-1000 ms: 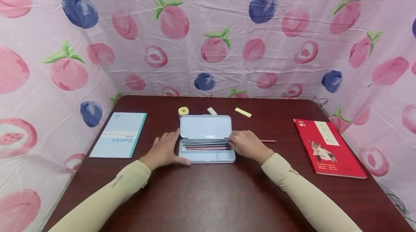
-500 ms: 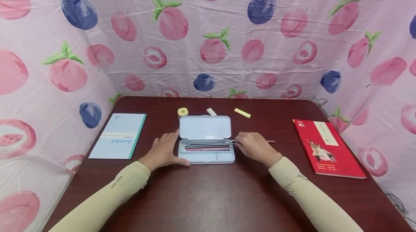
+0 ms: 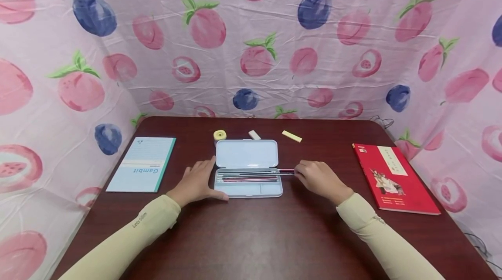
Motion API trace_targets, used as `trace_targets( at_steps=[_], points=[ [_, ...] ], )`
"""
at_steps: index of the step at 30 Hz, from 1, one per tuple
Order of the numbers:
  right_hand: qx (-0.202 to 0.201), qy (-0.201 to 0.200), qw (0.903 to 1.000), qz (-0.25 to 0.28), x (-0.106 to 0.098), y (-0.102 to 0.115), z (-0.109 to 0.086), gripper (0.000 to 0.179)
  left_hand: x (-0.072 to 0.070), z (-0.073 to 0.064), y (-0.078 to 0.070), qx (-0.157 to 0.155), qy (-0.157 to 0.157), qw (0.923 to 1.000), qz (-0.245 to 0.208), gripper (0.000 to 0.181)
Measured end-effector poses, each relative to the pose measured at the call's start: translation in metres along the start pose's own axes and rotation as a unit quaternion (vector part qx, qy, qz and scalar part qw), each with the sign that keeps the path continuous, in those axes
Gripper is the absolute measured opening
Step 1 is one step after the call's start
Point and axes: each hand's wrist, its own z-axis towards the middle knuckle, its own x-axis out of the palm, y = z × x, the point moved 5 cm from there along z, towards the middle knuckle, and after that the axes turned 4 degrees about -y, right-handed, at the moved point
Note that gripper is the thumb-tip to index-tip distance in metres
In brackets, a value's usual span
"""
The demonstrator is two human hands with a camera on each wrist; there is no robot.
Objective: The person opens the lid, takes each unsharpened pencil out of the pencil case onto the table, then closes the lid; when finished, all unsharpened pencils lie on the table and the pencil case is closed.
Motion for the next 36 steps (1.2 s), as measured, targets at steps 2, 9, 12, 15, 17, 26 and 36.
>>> trace_targets(
  at_steps=[2, 9, 12, 15, 17, 26, 36],
  points=[
    [0.003, -0.004, 1.0, -0.001, -0.001, -0.003, -0.002, 0.011, 0.001, 0.0, 0.0, -0.001, 0.0, 1.0, 0.001, 0.141],
    [0.014, -0.005, 0.9999, 0.004, -0.005, -0.009, -0.01, 0.015, 0.001, 0.0, 0.0, -0.004, 0.0, 1.0, 0.001, 0.141],
    [0.019, -0.003, 0.9998, 0.004, -0.005, -0.012, -0.014, 0.015, 0.001, 0.001, 0.001, -0.005, 0.002, 1.0, 0.002, 0.141],
    [0.025, 0.0, 0.9996, 0.008, -0.006, -0.016, -0.018, 0.016, 0.002, 0.001, 0.001, -0.007, 0.004, 1.0, 0.003, 0.141],
    [0.03, 0.001, 0.9995, 0.012, -0.007, -0.019, -0.021, 0.017, 0.002, 0.001, 0.001, -0.007, 0.004, 1.0, 0.003, 0.141],
    [0.039, 0.0, 0.999, 0.024, -0.01, -0.029, -0.034, 0.019, 0.002, 0.002, 0.002, -0.007, 0.002, 1.0, -0.002, 0.141],
    [0.048, 0.008, 0.9985, 0.023, -0.015, -0.039, -0.047, 0.022, 0.001, 0.001, 0.001, -0.005, 0.002, 1.0, -0.006, 0.14]
  ],
)
